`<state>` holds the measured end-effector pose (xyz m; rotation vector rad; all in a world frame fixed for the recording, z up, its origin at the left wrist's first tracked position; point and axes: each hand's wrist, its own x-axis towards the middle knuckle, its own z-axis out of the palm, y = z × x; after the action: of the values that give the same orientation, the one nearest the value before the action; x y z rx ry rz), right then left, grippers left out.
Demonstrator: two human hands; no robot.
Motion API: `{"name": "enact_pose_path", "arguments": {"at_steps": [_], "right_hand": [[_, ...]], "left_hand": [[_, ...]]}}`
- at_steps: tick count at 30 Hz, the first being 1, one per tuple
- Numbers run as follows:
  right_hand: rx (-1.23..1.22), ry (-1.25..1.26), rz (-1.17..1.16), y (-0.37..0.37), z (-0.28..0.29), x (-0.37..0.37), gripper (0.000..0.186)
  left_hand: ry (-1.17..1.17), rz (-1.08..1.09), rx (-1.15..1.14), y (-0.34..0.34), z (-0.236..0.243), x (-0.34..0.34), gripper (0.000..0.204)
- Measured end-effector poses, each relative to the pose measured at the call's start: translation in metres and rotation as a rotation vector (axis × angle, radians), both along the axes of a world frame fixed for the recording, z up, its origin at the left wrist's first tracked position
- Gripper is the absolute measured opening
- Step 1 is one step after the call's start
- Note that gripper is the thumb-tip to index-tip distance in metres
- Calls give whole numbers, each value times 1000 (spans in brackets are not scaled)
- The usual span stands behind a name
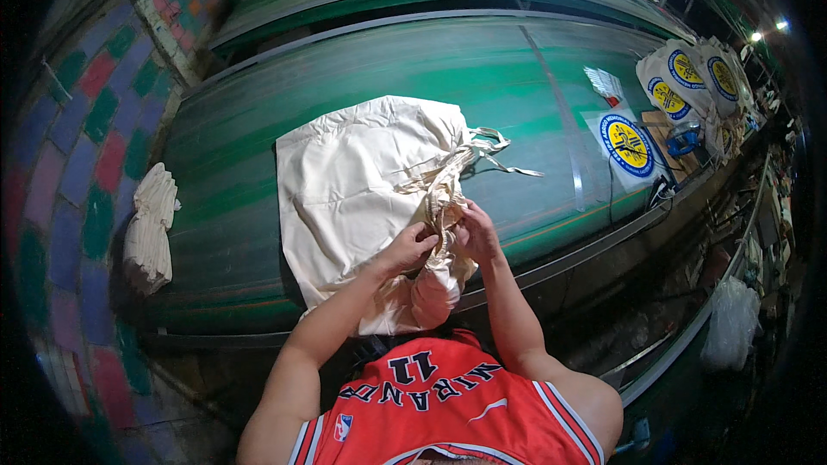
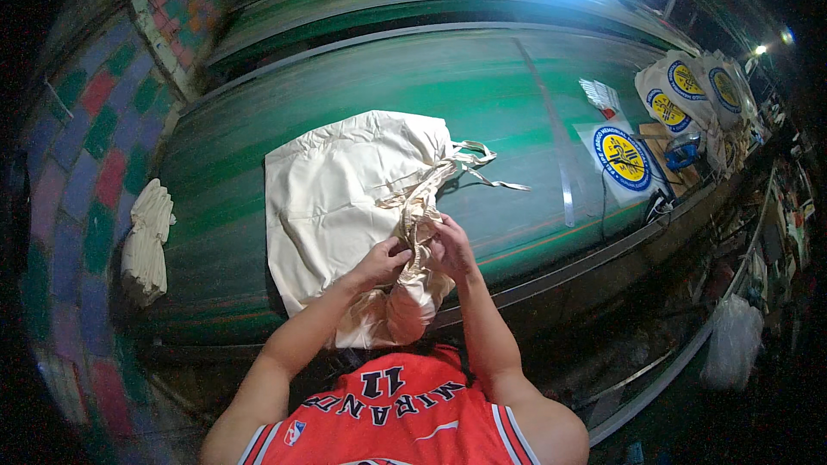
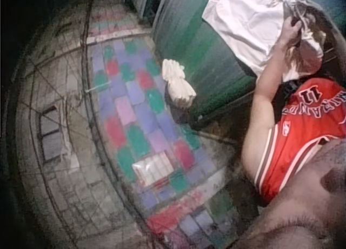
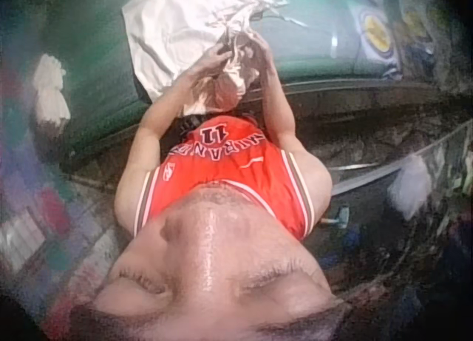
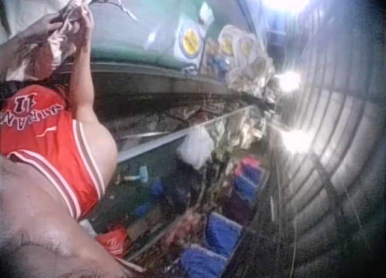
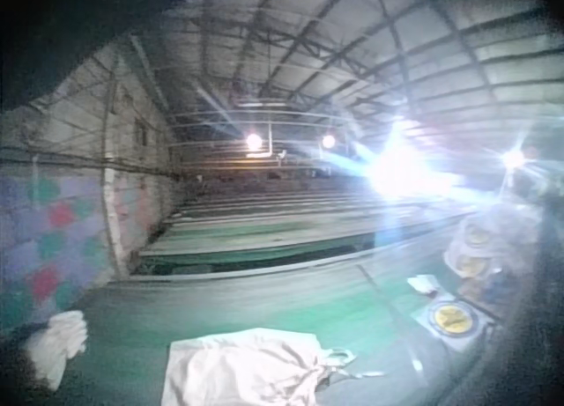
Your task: The person unfolds a large beige fabric on a green worktable, then uses a long metal straightedge and a knife to cut the fabric along a straight line. The person repeatedly repositions the straightedge and cuts multiple sections of the fabric.
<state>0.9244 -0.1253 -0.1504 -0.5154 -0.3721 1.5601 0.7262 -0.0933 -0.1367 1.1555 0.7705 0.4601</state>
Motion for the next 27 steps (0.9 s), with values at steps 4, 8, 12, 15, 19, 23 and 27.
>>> {"name": "enact_pose_path", "arguments": {"at_steps": [4,8,12,15,19,23,27], "right_hand": [[-10,-529,-81,-2,1,-14,49],[-75,-810,-136,-3,-1,-17,58],[-53,-958,-185,-6,1,-16,55],[20,-1011,-237,-8,4,-17,46],[-75,-1142,-207,-10,10,-13,39],[-22,-1281,-214,-9,19,-10,44],[177,-1323,-375,3,34,20,53]], "left_hand": [[-9,140,73,-8,-9,11,32],[-147,159,-52,-9,-14,15,33],[-159,139,-147,-5,-12,11,27],[-116,86,-94,-3,-10,11,22],[-77,175,-16,-3,-9,20,26],[-106,240,17,-4,-9,27,22],[-178,340,-57,28,1,3,15]]}}
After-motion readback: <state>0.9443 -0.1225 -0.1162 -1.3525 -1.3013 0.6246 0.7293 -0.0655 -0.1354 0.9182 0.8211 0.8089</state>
